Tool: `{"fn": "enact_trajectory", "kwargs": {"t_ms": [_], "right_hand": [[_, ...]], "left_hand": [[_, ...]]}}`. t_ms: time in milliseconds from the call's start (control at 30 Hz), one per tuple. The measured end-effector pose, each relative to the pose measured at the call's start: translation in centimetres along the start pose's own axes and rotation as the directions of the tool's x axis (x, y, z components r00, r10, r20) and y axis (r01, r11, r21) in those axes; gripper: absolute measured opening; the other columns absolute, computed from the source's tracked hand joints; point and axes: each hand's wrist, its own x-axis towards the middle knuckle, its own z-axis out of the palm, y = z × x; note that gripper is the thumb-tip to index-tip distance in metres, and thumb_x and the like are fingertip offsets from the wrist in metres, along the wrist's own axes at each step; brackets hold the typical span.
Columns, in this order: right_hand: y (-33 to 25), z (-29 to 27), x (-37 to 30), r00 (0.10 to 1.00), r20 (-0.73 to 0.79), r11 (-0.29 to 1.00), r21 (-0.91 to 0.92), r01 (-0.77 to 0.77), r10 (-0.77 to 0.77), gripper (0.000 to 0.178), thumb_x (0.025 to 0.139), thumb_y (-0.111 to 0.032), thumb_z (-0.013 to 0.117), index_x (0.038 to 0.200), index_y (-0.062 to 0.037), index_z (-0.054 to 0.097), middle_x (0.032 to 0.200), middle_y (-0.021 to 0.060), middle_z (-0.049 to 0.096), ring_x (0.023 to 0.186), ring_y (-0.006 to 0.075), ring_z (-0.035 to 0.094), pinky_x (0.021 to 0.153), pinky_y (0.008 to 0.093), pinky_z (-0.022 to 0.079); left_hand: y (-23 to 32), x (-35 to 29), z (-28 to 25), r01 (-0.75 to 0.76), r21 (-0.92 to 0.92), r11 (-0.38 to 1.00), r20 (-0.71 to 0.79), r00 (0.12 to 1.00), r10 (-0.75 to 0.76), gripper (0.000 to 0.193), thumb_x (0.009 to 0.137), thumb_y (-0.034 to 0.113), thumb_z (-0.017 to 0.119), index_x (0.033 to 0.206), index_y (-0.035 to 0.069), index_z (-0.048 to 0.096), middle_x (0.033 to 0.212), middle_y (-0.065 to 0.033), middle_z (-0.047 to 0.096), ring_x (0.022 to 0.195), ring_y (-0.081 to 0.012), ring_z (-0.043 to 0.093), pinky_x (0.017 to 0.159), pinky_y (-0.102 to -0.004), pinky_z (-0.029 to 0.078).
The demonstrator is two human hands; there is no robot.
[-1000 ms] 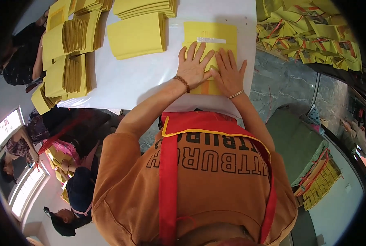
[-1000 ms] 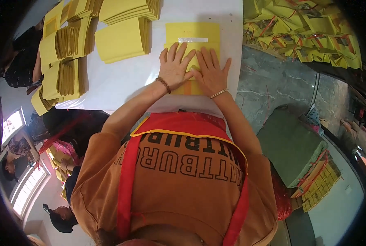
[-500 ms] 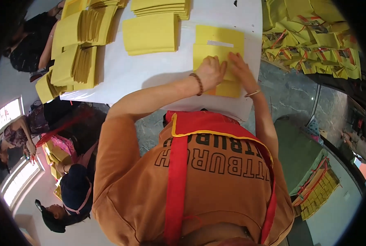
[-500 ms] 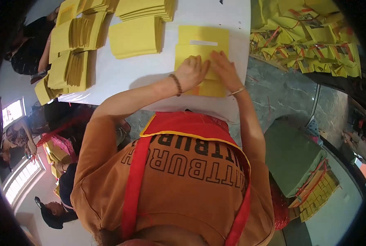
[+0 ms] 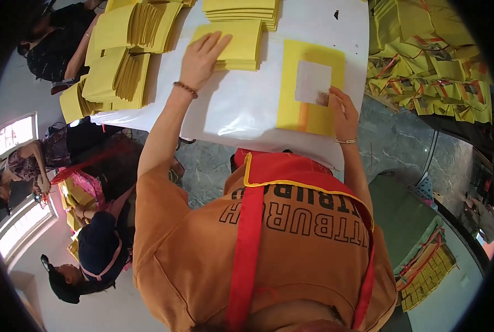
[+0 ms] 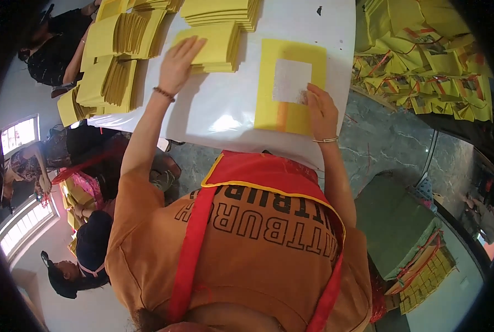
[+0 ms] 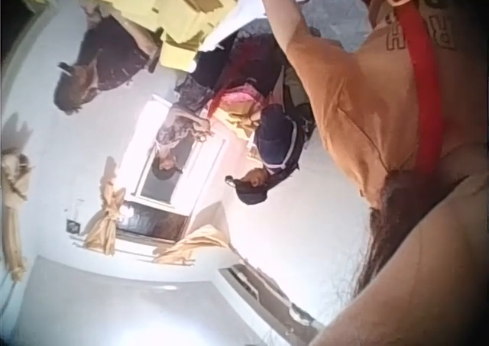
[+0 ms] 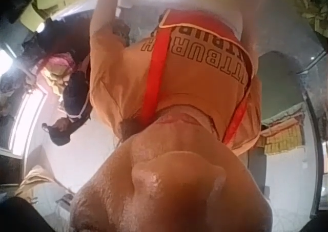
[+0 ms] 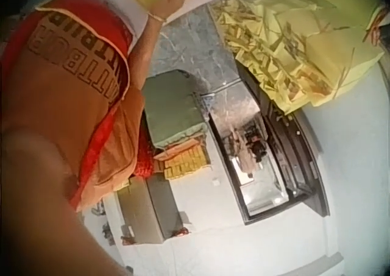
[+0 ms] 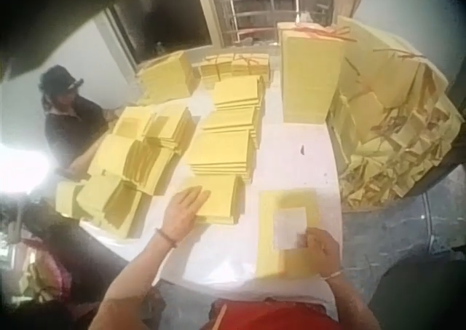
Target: Folding yellow paper sheets and placing silver foil rectangles on them for stacking.
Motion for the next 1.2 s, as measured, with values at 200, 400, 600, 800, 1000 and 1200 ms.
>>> {"fn": "enact_trajectory", "kwargs": {"t_ms": [200,400,600,800,1000,1200], "right_hand": [[-2.2,4.3,1.6,0.913,0.242,0.869,-0.300,0.393,-0.329,0.025,0.084,-0.009,0.056,0.107,-0.0022,0.059,0.108,0.0128,0.060,0.104,0.0285,0.056,0.088,0.0345,0.044],[-6.3,12.7,4.9,0.684,0.521,0.480,-0.487,0.730,-0.511,0.037,0.083,-0.021,0.056,0.116,-0.0071,0.055,0.127,0.0063,0.049,0.120,0.0222,0.042,0.097,0.0473,0.032],[-4.9,15.1,5.2,0.721,0.621,0.432,-0.584,0.688,-0.309,0.045,0.082,-0.030,0.056,0.121,-0.0087,0.052,0.133,0.0036,0.044,0.124,0.0174,0.037,0.099,0.0491,0.027],[-5.0,13.1,6.5,0.735,0.599,0.685,-0.392,0.614,-0.316,0.039,0.080,-0.026,0.058,0.113,-0.0055,0.056,0.121,0.0101,0.053,0.116,0.0207,0.047,0.093,0.0511,0.033],[-1.5,2.3,5.1,0.864,0.253,0.857,-0.175,0.484,-0.436,0.026,0.077,-0.018,0.062,0.101,-0.0104,0.062,0.101,0.0102,0.061,0.097,0.0259,0.056,0.081,0.0377,0.044],[1.5,-2.9,0.2,0.930,0.277,0.700,-0.614,0.364,-0.240,0.023,0.077,-0.021,0.061,0.100,-0.0157,0.063,0.100,0.0044,0.061,0.095,0.0253,0.055,0.078,0.0384,0.043]], "left_hand": [[-0.7,-1.7,4.3,0.084,-0.082,0.993,0.253,0.966,-0.061,0.065,0.067,0.007,0.065,0.127,0.022,0.045,0.127,-0.0067,0.046,0.114,-0.0276,0.044,0.092,-0.0398,0.038],[-0.1,-2.1,4.6,0.037,-0.007,0.999,0.347,0.937,-0.033,0.072,0.069,0.010,0.061,0.135,0.019,0.033,0.136,-0.0111,0.034,0.123,-0.0309,0.033,0.101,-0.0463,0.028],[-0.2,-2.3,4.3,0.085,-0.033,0.996,0.478,0.877,-0.059,0.079,0.069,0.019,0.062,0.139,0.017,0.026,0.140,-0.0140,0.025,0.128,-0.0354,0.022,0.104,-0.0516,0.017],[-0.2,-2.4,5.0,0.136,-0.115,0.984,0.426,0.901,-0.075,0.066,0.080,0.045,0.051,0.137,0.018,0.031,0.140,-0.0144,0.027,0.128,-0.0330,0.023,0.105,-0.0480,0.015],[-1.1,-1.2,4.3,0.153,-0.133,0.979,0.334,0.937,-0.101,0.044,0.086,0.045,0.046,0.123,0.021,0.050,0.127,-0.0079,0.044,0.118,-0.0280,0.037,0.096,-0.0453,0.028],[-0.9,0.9,4.3,0.114,-0.044,0.992,0.282,0.954,-0.097,0.035,0.085,0.044,0.050,0.112,0.021,0.056,0.115,-0.0016,0.053,0.108,-0.0230,0.048,0.087,-0.0444,0.034]]}}
